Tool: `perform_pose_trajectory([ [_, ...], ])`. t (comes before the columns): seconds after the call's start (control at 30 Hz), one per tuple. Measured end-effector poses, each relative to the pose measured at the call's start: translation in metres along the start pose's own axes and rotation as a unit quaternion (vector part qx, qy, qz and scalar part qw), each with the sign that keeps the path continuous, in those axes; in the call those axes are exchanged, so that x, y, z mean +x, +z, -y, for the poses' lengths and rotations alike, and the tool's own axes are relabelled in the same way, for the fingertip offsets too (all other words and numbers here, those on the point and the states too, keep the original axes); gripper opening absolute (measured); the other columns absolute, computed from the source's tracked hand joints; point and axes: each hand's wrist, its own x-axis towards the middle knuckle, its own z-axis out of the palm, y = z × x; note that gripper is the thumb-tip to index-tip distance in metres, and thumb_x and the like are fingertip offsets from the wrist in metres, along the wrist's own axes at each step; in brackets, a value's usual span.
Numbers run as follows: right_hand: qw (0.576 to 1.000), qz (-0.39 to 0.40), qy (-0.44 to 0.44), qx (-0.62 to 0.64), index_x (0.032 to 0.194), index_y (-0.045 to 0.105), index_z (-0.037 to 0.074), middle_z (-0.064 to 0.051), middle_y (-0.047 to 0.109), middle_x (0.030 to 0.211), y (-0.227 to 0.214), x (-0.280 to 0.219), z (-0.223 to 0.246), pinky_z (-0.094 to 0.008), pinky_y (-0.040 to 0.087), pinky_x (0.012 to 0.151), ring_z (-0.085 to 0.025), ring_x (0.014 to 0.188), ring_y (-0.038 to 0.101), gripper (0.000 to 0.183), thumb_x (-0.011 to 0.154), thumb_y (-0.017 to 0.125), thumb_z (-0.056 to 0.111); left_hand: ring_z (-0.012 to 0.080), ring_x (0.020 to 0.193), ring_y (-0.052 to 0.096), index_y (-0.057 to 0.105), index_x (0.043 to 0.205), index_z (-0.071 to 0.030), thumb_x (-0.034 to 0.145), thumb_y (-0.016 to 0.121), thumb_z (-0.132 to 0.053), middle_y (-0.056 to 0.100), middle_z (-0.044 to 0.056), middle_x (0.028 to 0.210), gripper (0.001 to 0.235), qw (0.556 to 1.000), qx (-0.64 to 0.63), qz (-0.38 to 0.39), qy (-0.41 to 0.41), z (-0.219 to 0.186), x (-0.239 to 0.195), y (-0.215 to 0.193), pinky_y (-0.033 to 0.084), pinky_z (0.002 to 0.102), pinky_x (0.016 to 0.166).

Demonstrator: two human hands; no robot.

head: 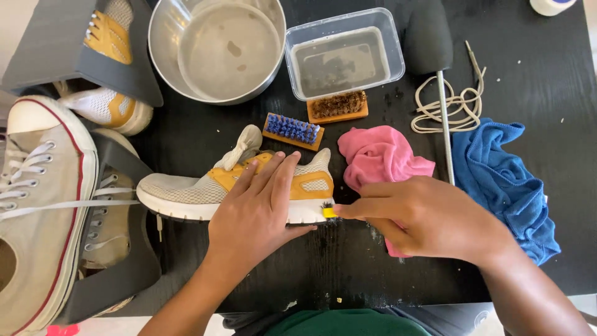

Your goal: The person scrubs a white and yellow sneaker using a yellow brush, focusing on the sole and sides. They dip the brush into a container of water and continue scrubbing different parts of the shoe.

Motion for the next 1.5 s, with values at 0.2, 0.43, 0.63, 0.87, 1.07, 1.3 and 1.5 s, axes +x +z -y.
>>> perform_pose_trajectory([
  [0.2,0.985,-0.135,-0.101,0.040,0.126,0.069,0.015,-0.002,0.067,0.098,0.029,0.020,0.009,-0.036,0.042,0.043,-0.024,0.058,0.057,0.036,0.096,0.057,0.000,0.0210,0.135,0.061,0.045,0.148,-0.002,0.064,0.088,-0.076,0.065,0.011,0.144,0.120,1.000,0.018,0.002,0.001,-0.001,0.001,0.000,0.050,0.039,0.112],
  [0.43,0.990,-0.074,-0.047,0.111,0.120,0.075,0.015,0.003,0.079,0.088,0.014,0.015,0.000,-0.033,0.046,0.046,-0.017,0.055,0.066,0.033,0.091,0.063,0.004,0.0216,0.133,0.063,0.040,0.150,0.000,0.061,0.088,-0.080,0.065,0.014,0.142,0.129,1.000,0.011,0.005,-0.010,-0.001,0.003,-0.004,0.050,0.038,0.111],
  [0.63,0.985,-0.128,-0.117,0.006,0.135,0.063,0.016,-0.004,0.063,0.104,0.017,0.016,0.004,-0.039,0.041,0.041,-0.027,0.058,0.057,0.037,0.099,0.056,0.006,0.0186,0.132,0.064,0.036,0.153,0.000,0.070,0.083,-0.083,0.061,0.007,0.151,0.127,1.000,0.018,-0.007,0.002,-0.001,0.006,-0.004,0.052,0.037,0.111],
  [0.87,0.985,-0.129,-0.104,-0.055,0.134,0.064,0.018,-0.002,0.059,0.090,0.035,0.019,0.008,-0.040,0.041,0.037,-0.024,0.058,0.057,0.041,0.096,0.055,0.006,0.0120,0.134,0.062,0.031,0.157,0.000,0.061,0.084,-0.088,0.054,0.003,0.157,0.141,0.999,0.049,0.006,-0.005,-0.001,0.004,-0.001,0.050,0.034,0.113],
  [1.07,0.995,-0.045,-0.055,-0.076,0.136,0.065,0.022,0.001,0.056,0.080,0.008,0.000,0.006,-0.044,0.035,0.032,-0.025,0.054,0.054,0.052,0.088,0.054,0.005,0.0129,0.136,0.061,0.029,0.156,0.003,0.058,0.086,-0.089,0.049,0.006,0.161,0.146,0.999,0.045,0.003,-0.001,0.000,0.000,0.000,0.049,0.034,0.115],
  [1.3,0.981,-0.127,-0.126,-0.072,0.140,0.061,0.019,-0.003,0.055,0.093,0.038,0.017,0.005,-0.038,0.039,0.040,-0.024,0.054,0.051,0.045,0.097,0.055,0.005,0.0125,0.135,0.063,0.030,0.157,0.002,0.065,0.083,-0.088,0.054,0.005,0.158,0.140,0.999,0.048,-0.001,0.002,0.000,0.005,-0.003,0.050,0.034,0.113],
  [1.5,1.000,-0.025,-0.009,0.004,0.127,0.074,0.027,0.008,0.062,0.074,0.004,-0.005,-0.004,-0.037,0.035,0.033,-0.017,0.051,0.054,0.056,0.083,0.052,0.000,0.0145,0.135,0.062,0.026,0.160,-0.002,0.058,0.083,-0.091,0.064,0.004,0.147,0.147,0.999,0.033,0.004,-0.012,0.000,0.006,-0.006,0.050,0.034,0.112],
])
